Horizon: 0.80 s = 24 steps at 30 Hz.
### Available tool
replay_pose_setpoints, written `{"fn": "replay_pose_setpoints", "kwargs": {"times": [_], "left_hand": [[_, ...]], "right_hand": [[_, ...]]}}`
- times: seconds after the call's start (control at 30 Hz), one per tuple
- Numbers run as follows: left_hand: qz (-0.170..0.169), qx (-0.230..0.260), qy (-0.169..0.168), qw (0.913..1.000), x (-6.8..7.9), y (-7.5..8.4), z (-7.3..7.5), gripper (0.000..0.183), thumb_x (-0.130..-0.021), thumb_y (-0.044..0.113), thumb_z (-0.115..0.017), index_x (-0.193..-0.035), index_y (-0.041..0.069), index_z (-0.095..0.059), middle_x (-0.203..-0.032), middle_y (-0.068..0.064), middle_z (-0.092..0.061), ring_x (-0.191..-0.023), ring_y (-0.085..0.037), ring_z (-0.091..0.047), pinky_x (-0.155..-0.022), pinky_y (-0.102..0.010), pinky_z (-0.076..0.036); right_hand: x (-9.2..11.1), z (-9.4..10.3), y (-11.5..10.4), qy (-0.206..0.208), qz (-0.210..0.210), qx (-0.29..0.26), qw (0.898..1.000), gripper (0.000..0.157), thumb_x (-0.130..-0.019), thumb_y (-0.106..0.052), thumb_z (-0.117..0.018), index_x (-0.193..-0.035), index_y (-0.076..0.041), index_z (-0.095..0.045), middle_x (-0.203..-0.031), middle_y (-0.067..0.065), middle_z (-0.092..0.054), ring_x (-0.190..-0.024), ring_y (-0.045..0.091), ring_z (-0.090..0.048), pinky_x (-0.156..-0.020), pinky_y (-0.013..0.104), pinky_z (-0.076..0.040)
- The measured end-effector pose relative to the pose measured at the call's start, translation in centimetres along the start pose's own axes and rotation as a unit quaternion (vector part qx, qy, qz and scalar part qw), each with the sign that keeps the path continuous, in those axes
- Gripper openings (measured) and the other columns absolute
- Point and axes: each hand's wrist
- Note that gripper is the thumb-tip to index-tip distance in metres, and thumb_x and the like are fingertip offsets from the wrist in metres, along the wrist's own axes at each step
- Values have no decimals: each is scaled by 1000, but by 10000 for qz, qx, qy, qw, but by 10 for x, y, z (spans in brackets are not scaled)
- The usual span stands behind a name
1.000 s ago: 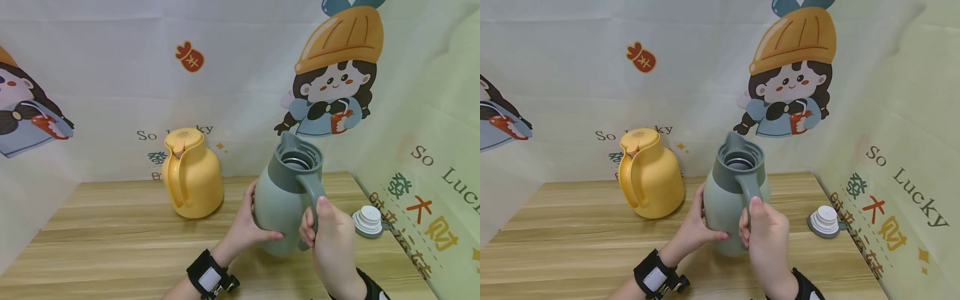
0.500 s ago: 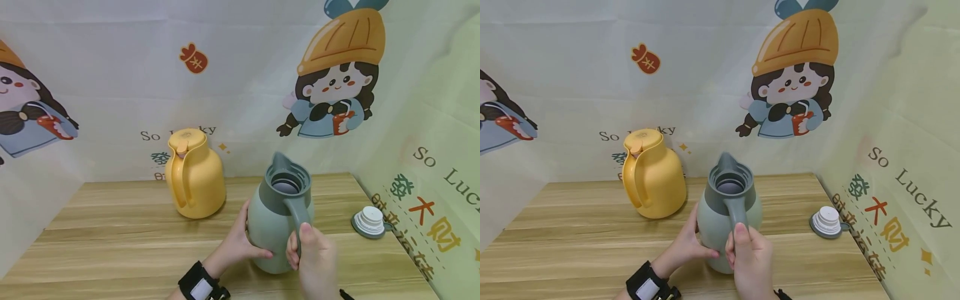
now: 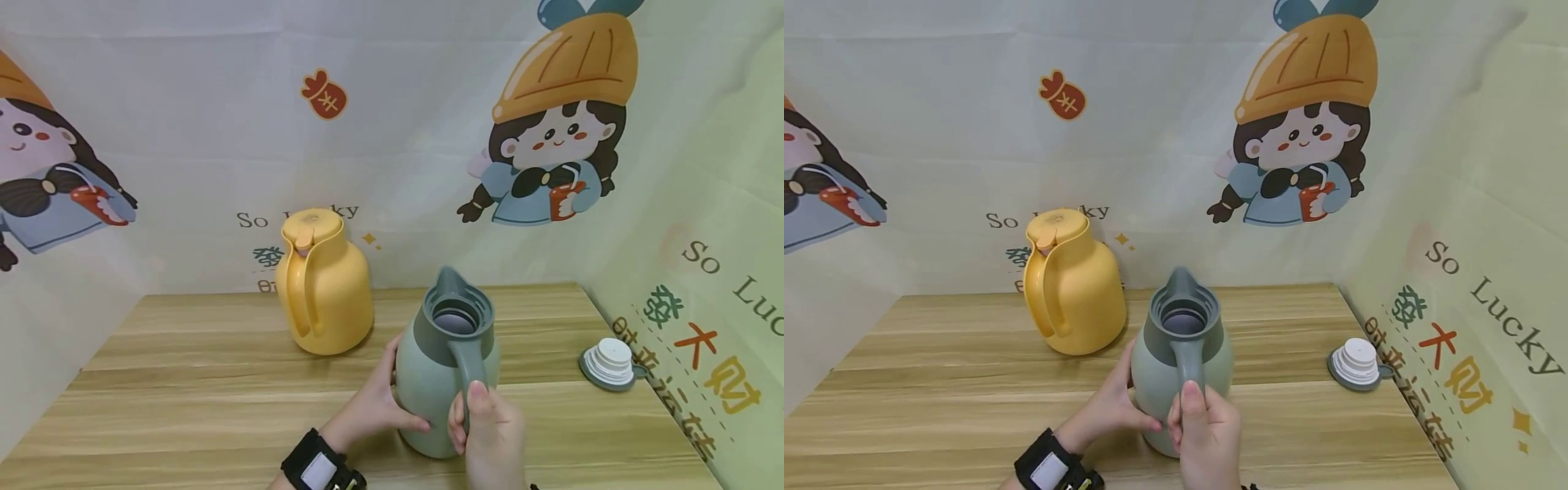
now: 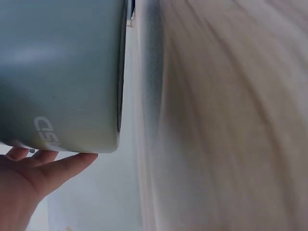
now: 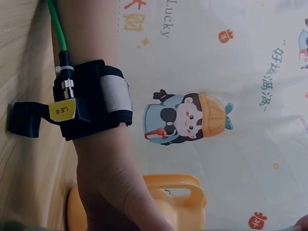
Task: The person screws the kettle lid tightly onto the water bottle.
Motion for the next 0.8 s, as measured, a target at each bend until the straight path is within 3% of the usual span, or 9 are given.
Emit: {"fn": "replay_pose_setpoints", "kwargs": {"times": [0.47, 0.8], "left_hand": [[250, 43, -194, 9995, 5, -6, 6, 111, -56, 5, -86, -140, 14, -16, -133, -4, -37, -114, -23, -41, -95, -47, -31], [362, 214, -300, 9987, 6, -11, 9, 112, -57, 2, -85, -142, 15, -12, -137, -6, -31, -118, -25, -37, -96, -47, -29]], "right_hand": [[6, -6, 6, 99, -102, 222, 9997, 40, -100, -6, -31, -61, -3, -41, -45, 9, -34, -35, 14, -31, -28, 26, -26], [7, -10, 12, 94, -194, 178, 9996, 38, -98, 0, -30, -61, 0, -40, -46, 9, -35, -35, 16, -30, -28, 29, -24]]}}
Point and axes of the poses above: each hand's wrist, its own x-axis away from the middle knuckle, its own z-axis out of the back of the hand, y = z × x
